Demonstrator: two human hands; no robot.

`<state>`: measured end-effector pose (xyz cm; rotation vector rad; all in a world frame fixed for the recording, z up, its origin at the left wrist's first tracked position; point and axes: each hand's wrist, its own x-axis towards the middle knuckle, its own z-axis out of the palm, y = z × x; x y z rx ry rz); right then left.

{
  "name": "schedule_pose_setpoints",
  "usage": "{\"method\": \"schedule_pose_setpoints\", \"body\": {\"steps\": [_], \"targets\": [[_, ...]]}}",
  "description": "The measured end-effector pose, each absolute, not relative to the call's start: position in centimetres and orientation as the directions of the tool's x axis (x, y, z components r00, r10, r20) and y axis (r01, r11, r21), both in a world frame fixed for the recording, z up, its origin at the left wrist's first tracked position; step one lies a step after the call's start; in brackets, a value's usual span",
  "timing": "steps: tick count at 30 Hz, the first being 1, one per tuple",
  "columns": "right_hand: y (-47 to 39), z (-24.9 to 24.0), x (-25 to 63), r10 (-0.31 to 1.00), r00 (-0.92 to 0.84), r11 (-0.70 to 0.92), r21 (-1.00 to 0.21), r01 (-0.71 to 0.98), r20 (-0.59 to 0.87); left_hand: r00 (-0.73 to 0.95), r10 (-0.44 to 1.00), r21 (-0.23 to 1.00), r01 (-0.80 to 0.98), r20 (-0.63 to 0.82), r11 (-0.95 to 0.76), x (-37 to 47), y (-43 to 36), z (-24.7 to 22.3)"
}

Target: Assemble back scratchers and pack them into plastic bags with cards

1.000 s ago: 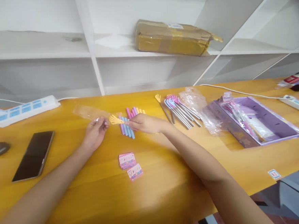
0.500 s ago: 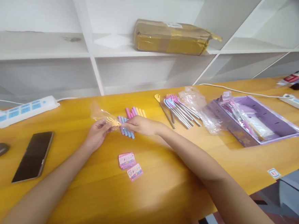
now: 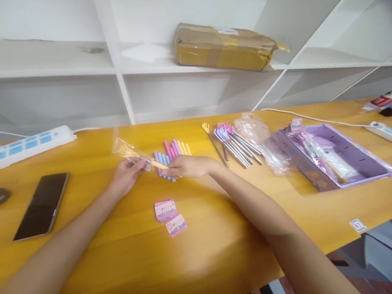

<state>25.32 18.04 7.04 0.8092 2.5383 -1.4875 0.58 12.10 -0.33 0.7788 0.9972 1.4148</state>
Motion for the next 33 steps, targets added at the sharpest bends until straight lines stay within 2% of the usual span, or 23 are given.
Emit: {"method": "schedule_pose_setpoints", "body": {"steps": [3,6,9,11,15,18,21,25,29,33], "targets": [[17.7,6.9,24.7,0.425,-0.851,0.426,-0.762,0.488,-0.307,-0.071,0.993,0.915,-0.399,-0.098,0.062,0.8,11.9,-0.3],[17.9,7.1,24.9,0.394,-0.864,0.454,-0.752,0.479,-0.313,-0.136,0.985,0.865,-0.5,-0.11,0.027,0.6,12.2,0.0],[18.3,7.6,25.5,0.349,-0.886,0.427,-0.791,0.439,-0.304,-0.19,0.973,0.798,-0.602,-0.134,-0.007,0.4,12.6,0.2],[18.5,7.8,25.7,0.313,-0.911,0.395,-0.836,0.382,-0.268,-0.18,0.974,0.796,-0.605,-0.136,0.0,0.3,12.7,0.2],[18.5,7.5,25.7,0.301,-0.925,0.413,-0.842,0.348,-0.234,-0.108,0.99,0.892,-0.45,-0.093,0.034,0.3,12.3,-0.3],[18.3,6.9,25.1,0.38,-0.904,0.494,-0.783,0.378,-0.196,-0.001,0.999,0.968,-0.246,-0.046,0.045,0.5,11.7,-0.3],[17.9,6.1,24.2,0.465,-0.879,0.571,-0.724,0.387,-0.103,0.141,0.99,0.997,-0.075,-0.021,0.031,0.7,11.1,0.2],[17.2,4.8,22.9,0.506,-0.863,0.656,-0.647,0.389,-0.006,0.265,0.964,0.998,0.055,-0.026,0.012,0.7,10.8,0.4],[17.0,4.2,22.4,0.489,-0.869,0.69,-0.644,0.331,0.077,0.236,0.969,0.996,0.071,-0.073,0.057,0.4,11.2,-0.3],[17.5,4.9,23.2,0.477,-0.879,0.609,-0.721,0.331,-0.001,0.147,0.988,0.998,-0.037,-0.053,0.059,0.1,11.7,-1.0]]}}
